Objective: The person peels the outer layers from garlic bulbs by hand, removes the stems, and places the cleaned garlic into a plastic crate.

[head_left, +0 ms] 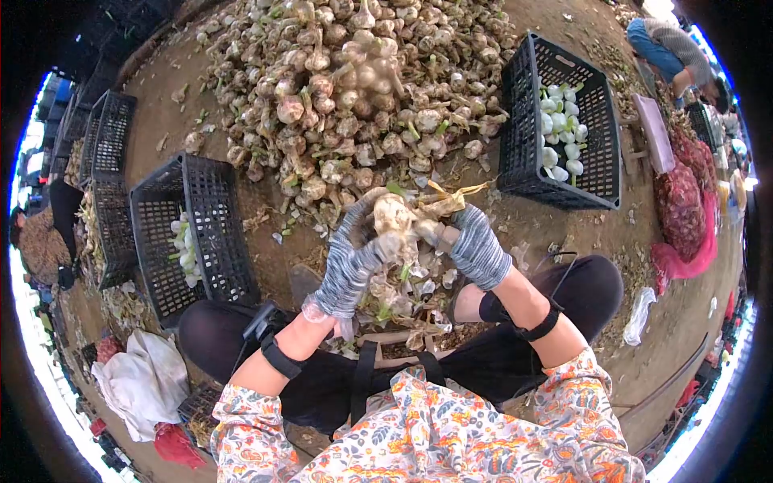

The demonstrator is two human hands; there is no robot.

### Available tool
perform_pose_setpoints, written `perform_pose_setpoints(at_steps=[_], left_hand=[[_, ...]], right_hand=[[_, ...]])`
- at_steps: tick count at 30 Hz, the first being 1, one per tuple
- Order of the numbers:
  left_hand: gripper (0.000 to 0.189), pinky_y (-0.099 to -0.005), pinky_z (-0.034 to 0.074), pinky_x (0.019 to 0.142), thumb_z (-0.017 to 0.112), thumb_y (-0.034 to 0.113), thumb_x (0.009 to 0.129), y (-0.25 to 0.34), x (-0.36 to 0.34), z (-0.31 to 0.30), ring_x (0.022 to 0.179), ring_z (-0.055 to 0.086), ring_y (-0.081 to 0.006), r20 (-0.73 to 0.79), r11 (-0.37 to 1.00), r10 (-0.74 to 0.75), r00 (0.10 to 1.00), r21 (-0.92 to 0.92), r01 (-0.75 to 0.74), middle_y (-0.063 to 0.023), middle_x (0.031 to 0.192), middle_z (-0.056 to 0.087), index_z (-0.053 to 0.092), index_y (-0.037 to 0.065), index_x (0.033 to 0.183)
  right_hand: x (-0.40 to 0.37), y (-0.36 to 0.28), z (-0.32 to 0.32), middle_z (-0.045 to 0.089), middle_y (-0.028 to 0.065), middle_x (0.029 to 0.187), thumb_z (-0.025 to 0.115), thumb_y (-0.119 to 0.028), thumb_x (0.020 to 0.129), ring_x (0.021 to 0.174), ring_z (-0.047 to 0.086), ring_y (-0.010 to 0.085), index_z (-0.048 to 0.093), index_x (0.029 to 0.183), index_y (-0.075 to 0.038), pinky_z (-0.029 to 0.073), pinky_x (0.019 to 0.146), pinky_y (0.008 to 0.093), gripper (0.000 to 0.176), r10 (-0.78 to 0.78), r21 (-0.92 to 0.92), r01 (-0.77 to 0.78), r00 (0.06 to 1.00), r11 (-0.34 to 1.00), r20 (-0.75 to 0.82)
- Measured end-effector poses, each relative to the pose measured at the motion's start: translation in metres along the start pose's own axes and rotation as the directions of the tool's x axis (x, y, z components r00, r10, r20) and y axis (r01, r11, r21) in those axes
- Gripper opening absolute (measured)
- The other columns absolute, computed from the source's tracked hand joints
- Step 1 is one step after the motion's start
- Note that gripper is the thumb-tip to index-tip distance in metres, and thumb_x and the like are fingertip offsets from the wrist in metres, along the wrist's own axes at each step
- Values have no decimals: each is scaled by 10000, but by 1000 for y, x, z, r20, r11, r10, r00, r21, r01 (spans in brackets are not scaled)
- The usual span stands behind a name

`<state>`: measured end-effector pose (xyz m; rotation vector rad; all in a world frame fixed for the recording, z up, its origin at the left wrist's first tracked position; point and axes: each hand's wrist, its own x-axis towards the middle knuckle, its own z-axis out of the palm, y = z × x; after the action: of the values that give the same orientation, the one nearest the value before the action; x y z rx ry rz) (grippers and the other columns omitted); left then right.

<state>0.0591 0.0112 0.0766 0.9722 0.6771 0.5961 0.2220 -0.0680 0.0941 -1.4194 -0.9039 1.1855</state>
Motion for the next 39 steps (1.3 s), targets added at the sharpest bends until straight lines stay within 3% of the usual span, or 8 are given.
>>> perform_pose_setpoints(at_steps=[12,17,21,26,30,32,34,39], left_hand=[[419,-272,504,545,496,531,829,4,28,-22,672,611,-120,-151,712,-695,703,-8,702,-19,806,628,608,133,896],[407,-321,443,802,352,319,941,-34,22,-14,854,582,-256,-107,714,241,965,693,-101,-142,945,610,536,-4,1105],[396,-329,446,814,436,251,907,-18,15,2,912,575,-287,-11,838,-50,999,544,48,-187,1025,573,455,-18,1197],[507,-348,472,755,579,309,828,-26,16,-3,861,592,-311,47,497,434,900,821,-283,-190,1067,543,431,-14,1190],[540,-296,491,608,492,507,833,-49,34,-38,681,618,-230,22,631,339,940,736,-245,-111,816,621,532,31,1085],[586,-272,485,555,369,588,851,-20,42,-47,611,602,-174,-19,691,-723,691,-13,723,-52,646,607,588,63,990],[654,-253,484,544,254,622,858,-30,46,-44,548,579,-160,-128,682,-718,685,72,728,-23,602,593,610,81,953],[430,-268,455,773,623,362,809,-21,27,-16,833,548,-139,-50,817,264,963,543,-196,-74,932,587,568,5,1042]], right_hand=[[-16,20,18,606,93,838,607,-50,749,715,572,141,570,1039,-8,471,670,284,295,-30,-330,79,988,941,150],[-4,51,23,601,75,936,649,-45,764,786,575,122,453,1126,20,479,682,258,417,121,-173,-156,973,972,-195],[1,23,25,608,75,893,691,-90,731,748,566,114,507,1041,34,483,636,252,381,417,440,-300,888,846,-196],[-7,46,20,620,54,837,647,-63,752,675,583,96,560,994,20,473,566,233,270,398,271,-361,913,892,-93],[-10,43,19,619,41,789,585,-10,744,639,562,115,557,970,36,469,581,256,232,113,-369,-176,976,913,-188],[-10,42,15,612,38,776,586,-18,753,613,555,130,539,977,34,467,564,266,235,197,-92,-208,973,974,-119],[-9,45,12,610,30,770,594,-32,762,619,566,133,535,983,24,473,562,265,235,49,-379,-107,986,919,-159],[-7,53,5,605,51,877,532,-53,817,712,575,113,534,1016,17,463,635,211,211,298,195,-259,932,946,-207]])
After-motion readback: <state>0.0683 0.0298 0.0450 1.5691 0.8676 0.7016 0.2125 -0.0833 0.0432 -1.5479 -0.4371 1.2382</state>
